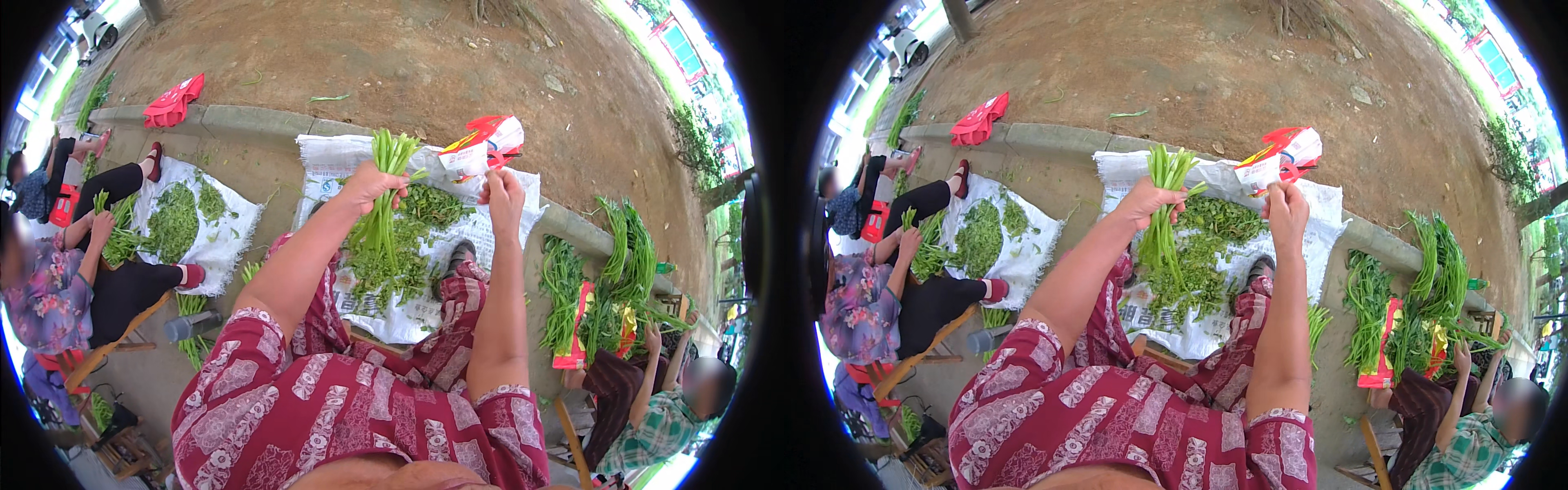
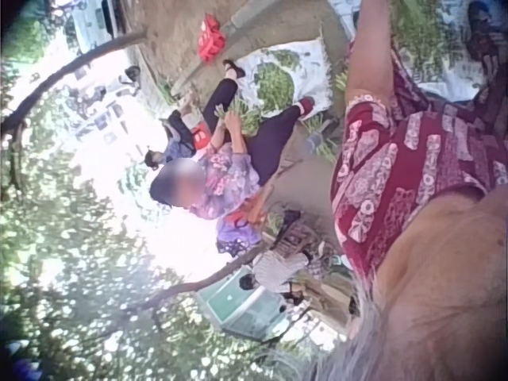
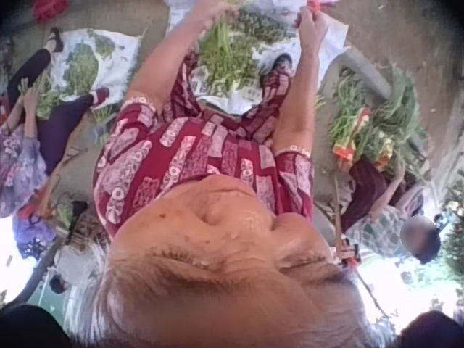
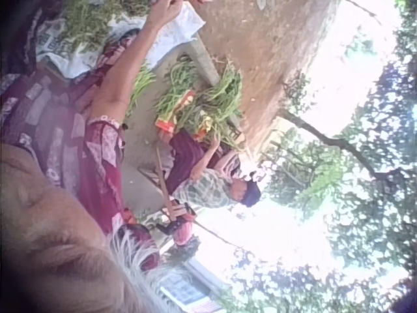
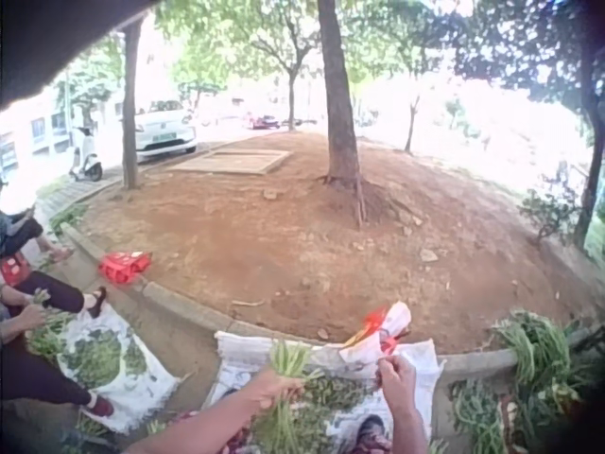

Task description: The person processes a bunch of green vegetable stems by hand, snapping off the ends and stripping away leaves while seated outdoors.

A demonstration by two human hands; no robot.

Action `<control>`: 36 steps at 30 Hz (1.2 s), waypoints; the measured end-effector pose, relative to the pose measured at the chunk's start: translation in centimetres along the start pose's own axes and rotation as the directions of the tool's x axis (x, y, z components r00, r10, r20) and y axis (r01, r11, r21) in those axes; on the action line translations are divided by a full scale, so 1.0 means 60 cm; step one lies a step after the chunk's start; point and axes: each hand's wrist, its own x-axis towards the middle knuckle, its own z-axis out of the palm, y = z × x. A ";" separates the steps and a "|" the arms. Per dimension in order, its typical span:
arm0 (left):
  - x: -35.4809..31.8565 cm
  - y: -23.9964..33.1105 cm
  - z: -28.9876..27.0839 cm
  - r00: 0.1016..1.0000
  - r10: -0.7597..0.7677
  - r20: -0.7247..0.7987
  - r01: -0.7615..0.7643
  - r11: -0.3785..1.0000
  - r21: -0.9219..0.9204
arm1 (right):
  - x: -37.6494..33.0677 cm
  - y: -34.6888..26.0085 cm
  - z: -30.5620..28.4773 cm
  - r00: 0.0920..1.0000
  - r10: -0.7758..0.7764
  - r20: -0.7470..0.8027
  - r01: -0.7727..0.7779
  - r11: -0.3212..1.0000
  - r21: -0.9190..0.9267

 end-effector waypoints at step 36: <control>-0.016 -0.001 0.046 0.932 -0.005 0.362 0.027 0.998 -0.055 | -0.084 0.014 0.054 0.890 0.167 0.423 -0.293 0.921 0.255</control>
